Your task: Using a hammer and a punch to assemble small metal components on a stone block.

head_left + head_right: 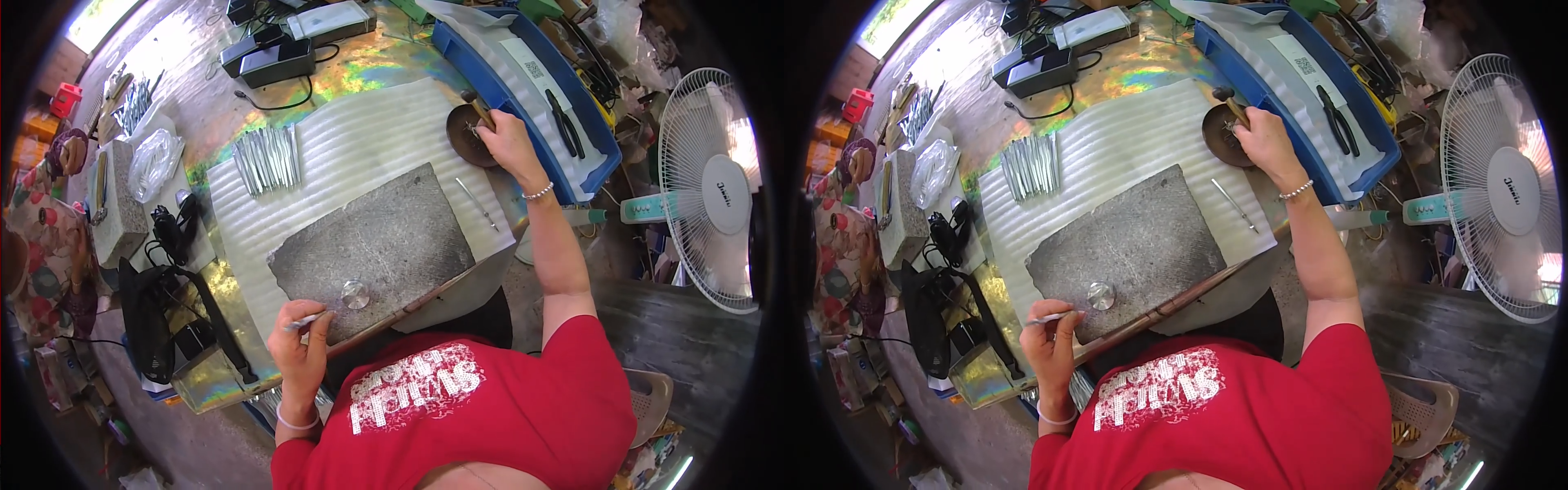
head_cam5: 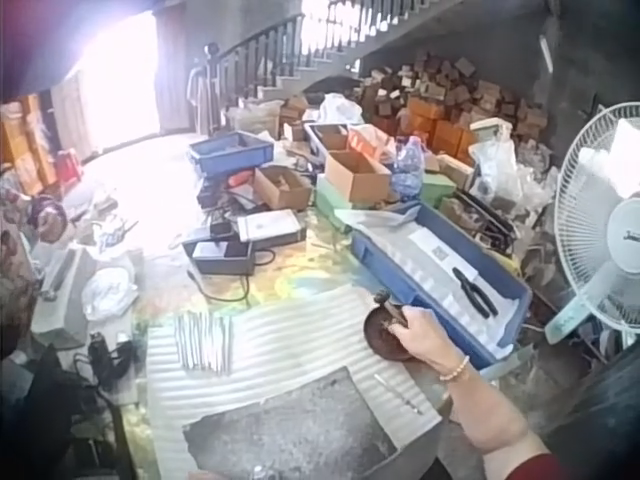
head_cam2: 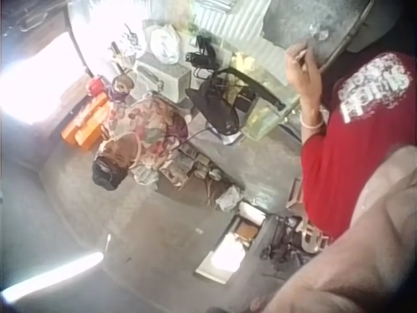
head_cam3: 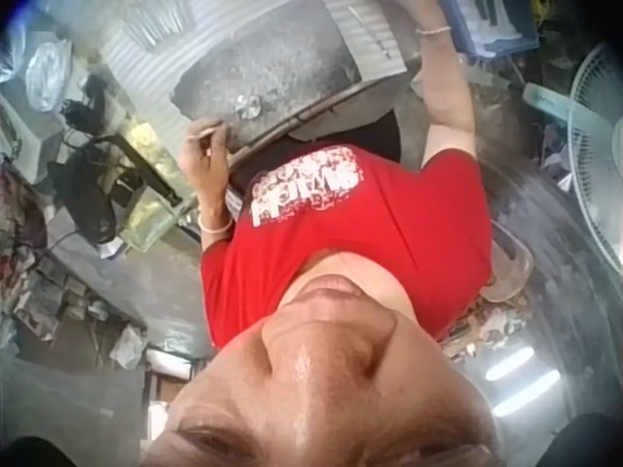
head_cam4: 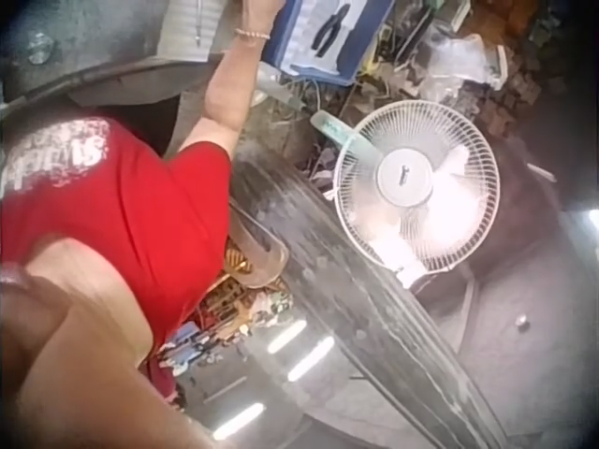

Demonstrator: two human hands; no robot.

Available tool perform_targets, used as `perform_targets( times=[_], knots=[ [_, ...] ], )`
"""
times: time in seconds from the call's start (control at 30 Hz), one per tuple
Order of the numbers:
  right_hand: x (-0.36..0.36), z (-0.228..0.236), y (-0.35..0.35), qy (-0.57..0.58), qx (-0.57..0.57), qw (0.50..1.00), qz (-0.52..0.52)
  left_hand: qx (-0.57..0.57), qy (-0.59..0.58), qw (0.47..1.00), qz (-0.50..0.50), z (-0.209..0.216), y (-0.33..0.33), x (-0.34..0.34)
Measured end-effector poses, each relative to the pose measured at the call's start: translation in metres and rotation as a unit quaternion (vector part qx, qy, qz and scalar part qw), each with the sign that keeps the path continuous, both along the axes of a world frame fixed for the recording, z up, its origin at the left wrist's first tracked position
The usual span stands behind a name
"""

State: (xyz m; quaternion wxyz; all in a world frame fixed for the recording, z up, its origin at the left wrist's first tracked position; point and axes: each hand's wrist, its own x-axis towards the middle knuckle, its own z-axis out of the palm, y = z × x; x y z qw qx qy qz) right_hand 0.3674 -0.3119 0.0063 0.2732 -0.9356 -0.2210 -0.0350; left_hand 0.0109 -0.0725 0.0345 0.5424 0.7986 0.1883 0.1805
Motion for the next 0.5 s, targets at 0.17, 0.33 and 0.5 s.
perform_targets(
  times=[0.17,0.33,0.5],
  knots=[
    [-0.02,0.016,-0.01,0.176,0.233,0.956,-0.002,-0.231,-0.031,0.972,0.014,0.018,-0.004,0.0],
    [-0.096,0.078,0.014,0.407,0.293,0.865,0.018,-0.376,-0.057,0.925,-0.016,0.029,-0.01,0.006],
    [-0.158,0.08,0.037,0.546,0.407,0.724,0.112,-0.534,-0.071,0.839,-0.078,0.028,-0.021,0.025]
  ],
)
